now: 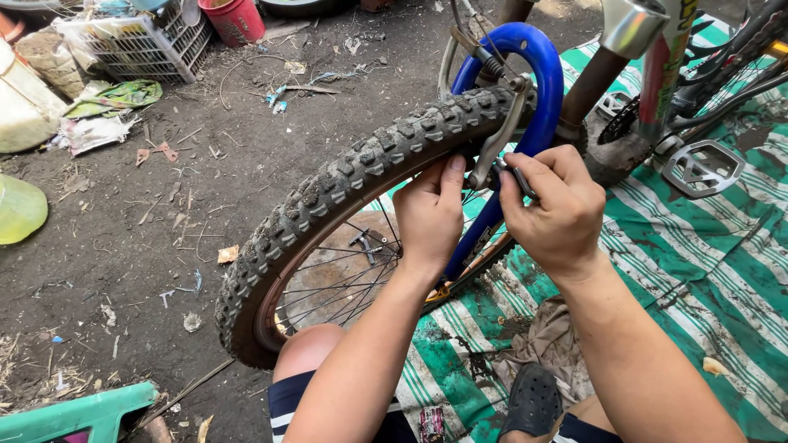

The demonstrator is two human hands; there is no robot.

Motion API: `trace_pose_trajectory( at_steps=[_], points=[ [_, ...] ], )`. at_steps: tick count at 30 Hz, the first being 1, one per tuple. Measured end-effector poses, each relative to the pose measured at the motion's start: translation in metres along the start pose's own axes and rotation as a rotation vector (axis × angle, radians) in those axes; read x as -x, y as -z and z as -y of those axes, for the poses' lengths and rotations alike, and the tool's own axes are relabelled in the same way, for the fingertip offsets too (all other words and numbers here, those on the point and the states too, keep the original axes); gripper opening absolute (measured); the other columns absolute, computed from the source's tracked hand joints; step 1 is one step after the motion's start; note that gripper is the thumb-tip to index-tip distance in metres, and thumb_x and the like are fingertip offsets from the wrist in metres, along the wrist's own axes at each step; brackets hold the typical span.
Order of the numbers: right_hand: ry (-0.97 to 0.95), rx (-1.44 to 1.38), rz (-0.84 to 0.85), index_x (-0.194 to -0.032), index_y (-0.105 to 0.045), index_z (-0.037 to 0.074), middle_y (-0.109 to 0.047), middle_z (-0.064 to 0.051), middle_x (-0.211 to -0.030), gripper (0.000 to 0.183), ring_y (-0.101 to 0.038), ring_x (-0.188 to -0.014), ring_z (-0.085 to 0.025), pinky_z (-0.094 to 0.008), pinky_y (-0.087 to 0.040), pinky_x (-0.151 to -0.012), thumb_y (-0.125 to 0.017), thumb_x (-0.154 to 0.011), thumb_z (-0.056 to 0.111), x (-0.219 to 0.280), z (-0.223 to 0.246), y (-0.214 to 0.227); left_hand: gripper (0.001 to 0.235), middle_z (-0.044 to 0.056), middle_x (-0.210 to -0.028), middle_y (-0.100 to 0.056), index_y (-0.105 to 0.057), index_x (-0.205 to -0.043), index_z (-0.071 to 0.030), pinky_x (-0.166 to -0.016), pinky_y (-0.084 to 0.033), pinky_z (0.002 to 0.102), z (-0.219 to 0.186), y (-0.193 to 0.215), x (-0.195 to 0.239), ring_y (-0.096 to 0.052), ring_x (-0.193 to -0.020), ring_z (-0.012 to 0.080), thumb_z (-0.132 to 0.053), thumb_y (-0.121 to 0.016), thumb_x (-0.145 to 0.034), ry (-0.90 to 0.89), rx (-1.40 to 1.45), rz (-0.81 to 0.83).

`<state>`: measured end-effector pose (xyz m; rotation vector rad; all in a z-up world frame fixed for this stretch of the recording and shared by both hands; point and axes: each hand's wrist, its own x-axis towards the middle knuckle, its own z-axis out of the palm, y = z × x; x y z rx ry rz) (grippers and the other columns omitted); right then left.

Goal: The person uses an Allen key to tighten bolts on the front brake caliper of a bicycle. They then use a wrench to tighten the axle nut on the front wheel hub.

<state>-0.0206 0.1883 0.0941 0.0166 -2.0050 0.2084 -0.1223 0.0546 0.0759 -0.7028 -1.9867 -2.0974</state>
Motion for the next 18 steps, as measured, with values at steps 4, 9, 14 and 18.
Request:
trace_pose_trajectory(
  at_steps=[4, 9, 14, 18],
  points=[
    [0.005, 0.027, 0.0, -0.114, -0.09, 0.006, -0.067, -0.007, -0.095, 0.011, -0.072, -0.071, -0.03, -0.04, -0.059, -0.058, -0.091, -0.104, 0.009, 0.004, -0.007, 0.0, 0.044, 0.005, -0.047, -0.054, -0.071, -0.071, -0.012, -0.053, -0.046, 0.033, -0.002, 0.001, 0.002, -0.049, -0.054, 0.0091, -0.028, -0.068, -0.111, 0.002, 0.003, -0.004],
    [0.005, 0.001, 0.005, -0.114, -0.092, 0.004, -0.065, -0.008, -0.088, 0.01, -0.069, -0.065, -0.03, -0.039, -0.056, -0.055, -0.093, -0.108, 0.012, 0.003, -0.009, 0.001, 0.044, 0.011, -0.05, -0.056, -0.069, -0.07, -0.01, -0.053, -0.047, 0.037, -0.011, 0.004, -0.001, -0.053, -0.054, 0.014, -0.029, -0.069, -0.109, -0.002, -0.001, -0.002],
    [0.019, -0.014, -0.003, -0.12, -0.091, 0.002, -0.065, -0.009, -0.088, 0.015, -0.07, -0.067, -0.031, -0.042, -0.055, -0.055, -0.093, -0.108, 0.011, 0.001, -0.007, 0.001, 0.044, 0.01, -0.05, -0.056, -0.068, -0.07, -0.01, -0.055, -0.048, 0.036, -0.018, 0.006, -0.001, -0.051, -0.056, 0.0121, -0.029, -0.068, -0.11, 0.013, 0.004, 0.007],
    [-0.002, -0.064, -0.002, -0.115, -0.092, 0.002, -0.066, -0.01, -0.088, 0.009, -0.071, -0.068, -0.031, -0.04, -0.056, -0.055, -0.094, -0.108, 0.008, 0.001, -0.007, 0.001, 0.044, 0.012, -0.051, -0.057, -0.068, -0.07, -0.01, -0.056, -0.049, 0.037, -0.018, 0.007, -0.001, -0.051, -0.055, 0.0147, -0.03, -0.068, -0.11, 0.019, -0.006, 0.016]
  ],
)
